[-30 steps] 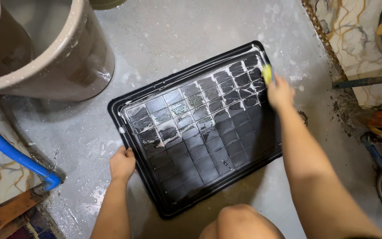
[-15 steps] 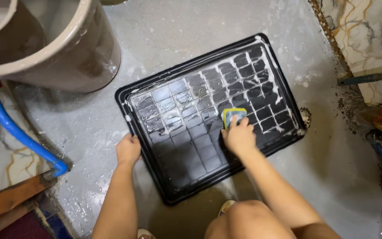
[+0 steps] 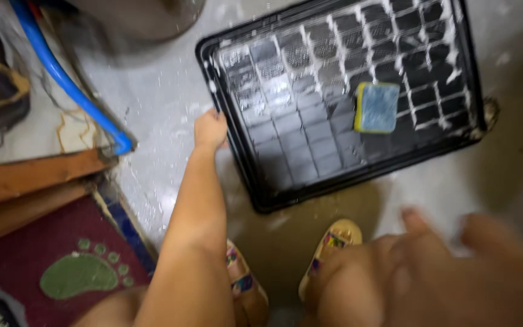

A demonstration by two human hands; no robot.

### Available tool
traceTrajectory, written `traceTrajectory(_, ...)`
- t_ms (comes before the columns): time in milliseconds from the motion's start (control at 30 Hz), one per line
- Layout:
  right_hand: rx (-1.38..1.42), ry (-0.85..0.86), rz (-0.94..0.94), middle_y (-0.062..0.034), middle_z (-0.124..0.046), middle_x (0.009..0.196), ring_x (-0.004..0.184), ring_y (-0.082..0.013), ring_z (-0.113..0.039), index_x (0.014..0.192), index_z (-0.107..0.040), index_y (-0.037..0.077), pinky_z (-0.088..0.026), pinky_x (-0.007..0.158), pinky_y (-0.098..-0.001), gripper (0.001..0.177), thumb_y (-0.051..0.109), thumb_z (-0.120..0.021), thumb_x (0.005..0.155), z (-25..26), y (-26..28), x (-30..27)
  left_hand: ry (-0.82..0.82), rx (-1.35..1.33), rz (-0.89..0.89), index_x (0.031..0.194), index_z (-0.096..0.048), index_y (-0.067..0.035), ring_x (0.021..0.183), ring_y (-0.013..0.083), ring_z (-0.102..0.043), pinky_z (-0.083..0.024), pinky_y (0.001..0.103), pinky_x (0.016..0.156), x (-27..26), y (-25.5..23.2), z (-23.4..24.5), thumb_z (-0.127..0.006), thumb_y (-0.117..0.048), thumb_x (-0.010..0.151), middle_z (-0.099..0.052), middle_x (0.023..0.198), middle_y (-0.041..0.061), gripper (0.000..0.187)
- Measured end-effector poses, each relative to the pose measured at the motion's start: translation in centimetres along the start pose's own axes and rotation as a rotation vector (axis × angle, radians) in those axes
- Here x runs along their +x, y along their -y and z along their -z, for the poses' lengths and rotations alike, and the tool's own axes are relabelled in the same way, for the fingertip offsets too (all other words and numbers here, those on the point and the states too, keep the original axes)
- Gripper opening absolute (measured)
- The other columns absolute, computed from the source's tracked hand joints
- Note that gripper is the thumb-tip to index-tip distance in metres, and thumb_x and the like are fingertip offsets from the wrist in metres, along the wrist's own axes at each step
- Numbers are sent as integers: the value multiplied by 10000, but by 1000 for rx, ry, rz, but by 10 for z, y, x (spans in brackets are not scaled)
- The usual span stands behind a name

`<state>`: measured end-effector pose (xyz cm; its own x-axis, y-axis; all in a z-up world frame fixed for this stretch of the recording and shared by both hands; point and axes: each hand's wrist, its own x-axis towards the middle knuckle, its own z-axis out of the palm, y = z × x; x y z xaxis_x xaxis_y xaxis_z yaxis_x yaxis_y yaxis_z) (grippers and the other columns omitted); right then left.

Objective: The person cleans a black plastic tray in a bathroom. They rinse the tray with a handheld shower head, apply liquid soap, and scrub both sides with a sponge. Finally, they rinse the soap off the tray with water.

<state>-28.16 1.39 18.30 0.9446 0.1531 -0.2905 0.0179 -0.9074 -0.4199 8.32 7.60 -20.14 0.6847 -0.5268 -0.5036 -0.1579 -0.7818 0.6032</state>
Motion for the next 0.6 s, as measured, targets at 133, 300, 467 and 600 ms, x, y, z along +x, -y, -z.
traceTrajectory(133,-42,58,34,-183,-651,1106,1019,-434,-616,1001,-685,47,-490,661,-541,346,357,-639,856,-4,-2,18,3,-164,48,1013,-664,-5,532,275,-707,-624,412,460,-7,-23,2,-543,-205,965,-694,744,165,238)
traceTrajectory(300,-47,68,103,-182,-620,1173,1076,-441,-590,1053,-680,64,-489,708,-564,361,364,-648,855,-3,12,48,21,-164,126,957,-638,21,497,262,-681,-594,408,444,-27,-28,12,-554,-206,987,-673,698,173,244)
traceTrajectory(467,-44,41,139,-181,-589,1240,1133,-448,-563,1104,-675,81,-489,756,-587,383,370,-657,854,-8,10,69,3,-139,98,895,-621,2,435,253,-658,-547,390,411,-30,-34,16,-541,-188,981,-669,676,160,223)
traceTrajectory(600,-28,64,128,-180,-564,1293,1179,-453,-542,1145,-671,95,-489,793,-606,405,375,-664,853,-28,7,76,10,-175,69,867,-590,24,422,245,-634,-517,396,396,-26,-23,10,-552,-189,991,-650,662,170,249)
